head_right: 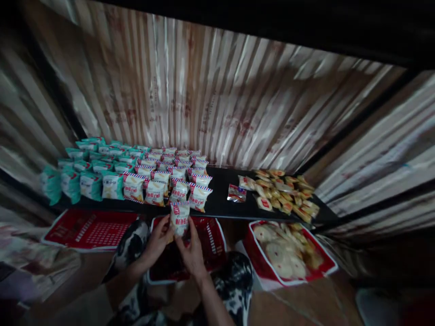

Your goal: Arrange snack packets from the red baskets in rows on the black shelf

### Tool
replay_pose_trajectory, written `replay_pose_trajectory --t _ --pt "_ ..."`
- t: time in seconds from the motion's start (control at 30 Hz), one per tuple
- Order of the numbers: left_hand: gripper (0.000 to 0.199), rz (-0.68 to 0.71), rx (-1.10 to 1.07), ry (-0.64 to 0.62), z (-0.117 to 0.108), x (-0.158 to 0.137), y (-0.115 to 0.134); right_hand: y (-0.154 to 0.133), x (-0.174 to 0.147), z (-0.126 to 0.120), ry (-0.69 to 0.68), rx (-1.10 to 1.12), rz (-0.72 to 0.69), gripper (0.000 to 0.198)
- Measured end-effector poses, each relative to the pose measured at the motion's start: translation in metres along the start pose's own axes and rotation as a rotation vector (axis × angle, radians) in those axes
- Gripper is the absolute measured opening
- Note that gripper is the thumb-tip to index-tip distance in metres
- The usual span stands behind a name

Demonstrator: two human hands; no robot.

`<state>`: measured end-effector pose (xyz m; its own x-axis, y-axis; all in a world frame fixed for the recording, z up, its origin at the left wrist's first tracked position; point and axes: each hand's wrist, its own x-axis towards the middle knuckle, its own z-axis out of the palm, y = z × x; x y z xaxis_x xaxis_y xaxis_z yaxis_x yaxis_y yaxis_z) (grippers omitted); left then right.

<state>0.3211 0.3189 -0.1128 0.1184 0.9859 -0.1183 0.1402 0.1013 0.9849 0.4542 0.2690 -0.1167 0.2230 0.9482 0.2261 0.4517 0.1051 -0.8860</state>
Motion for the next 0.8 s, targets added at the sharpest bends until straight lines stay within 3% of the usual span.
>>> replay_pose_trajectory --t 0.1,0.4,0.6,0.8 --pt "0.049 -0.008 -0.009 -0.039 -0.008 0.010 -0.005 0.004 0.002 0.006 -0.023 0.021 0.028 0.064" --pt "0.046 0.028 0.126 -0.048 -0.015 0.029 0.007 0.003 0.030 0.035 0.218 -0.199 -0.020 0.068" --pt "0.051 0.198 0.332 0.022 -0.010 0.034 0.002 0.020 0.044 0.045 0.258 -0.307 -0.139 0.063" --pt "0.049 0.356 0.358 0.117 -0.005 0.037 -0.005 0.025 0.054 0.047 0.257 -0.360 -0.194 0.063"
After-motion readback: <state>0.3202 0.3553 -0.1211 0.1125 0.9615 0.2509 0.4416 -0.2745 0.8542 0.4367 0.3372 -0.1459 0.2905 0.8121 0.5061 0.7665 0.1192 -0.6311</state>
